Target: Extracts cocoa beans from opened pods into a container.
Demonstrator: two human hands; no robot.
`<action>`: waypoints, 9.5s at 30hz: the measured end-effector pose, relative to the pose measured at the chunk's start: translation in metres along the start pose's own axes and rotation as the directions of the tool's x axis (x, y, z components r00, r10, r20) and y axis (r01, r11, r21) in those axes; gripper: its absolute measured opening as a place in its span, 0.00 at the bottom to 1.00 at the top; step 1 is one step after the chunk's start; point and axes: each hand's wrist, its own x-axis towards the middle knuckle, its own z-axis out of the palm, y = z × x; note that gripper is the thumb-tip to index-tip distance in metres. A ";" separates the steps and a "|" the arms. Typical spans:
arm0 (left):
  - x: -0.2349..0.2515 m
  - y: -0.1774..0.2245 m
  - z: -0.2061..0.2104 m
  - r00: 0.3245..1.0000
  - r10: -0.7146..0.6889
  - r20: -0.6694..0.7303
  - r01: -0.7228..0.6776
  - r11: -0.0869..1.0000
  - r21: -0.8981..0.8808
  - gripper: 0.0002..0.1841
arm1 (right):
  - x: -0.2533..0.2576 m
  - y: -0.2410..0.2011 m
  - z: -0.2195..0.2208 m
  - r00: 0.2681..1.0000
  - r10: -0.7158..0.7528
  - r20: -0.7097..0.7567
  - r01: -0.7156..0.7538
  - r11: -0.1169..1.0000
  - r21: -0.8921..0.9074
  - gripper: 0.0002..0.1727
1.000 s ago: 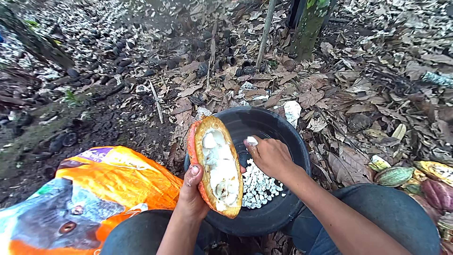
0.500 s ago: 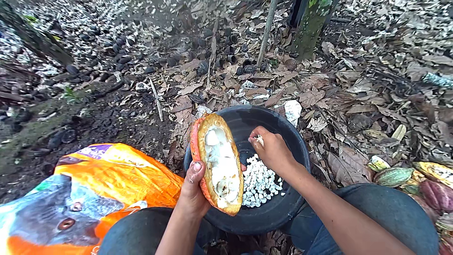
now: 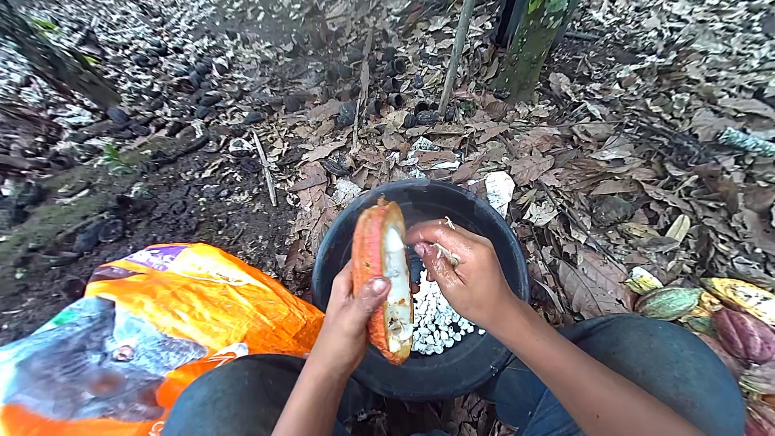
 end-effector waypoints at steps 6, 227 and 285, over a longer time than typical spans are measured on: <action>-0.001 -0.017 0.016 0.999 0.042 0.011 -0.043 0.996 0.079 0.41 | -0.009 -0.004 0.011 0.974 0.108 -0.198 -0.098 0.993 0.059 0.07; -0.001 -0.021 0.013 0.963 0.246 0.113 -0.271 0.872 0.409 0.44 | -0.033 -0.002 0.015 1.000 0.003 -0.027 0.002 0.982 0.189 0.16; -0.007 0.005 -0.028 0.884 0.468 -0.004 -0.459 0.866 -0.195 0.18 | -0.053 -0.039 0.009 0.846 -0.067 0.529 0.265 0.914 -0.308 0.33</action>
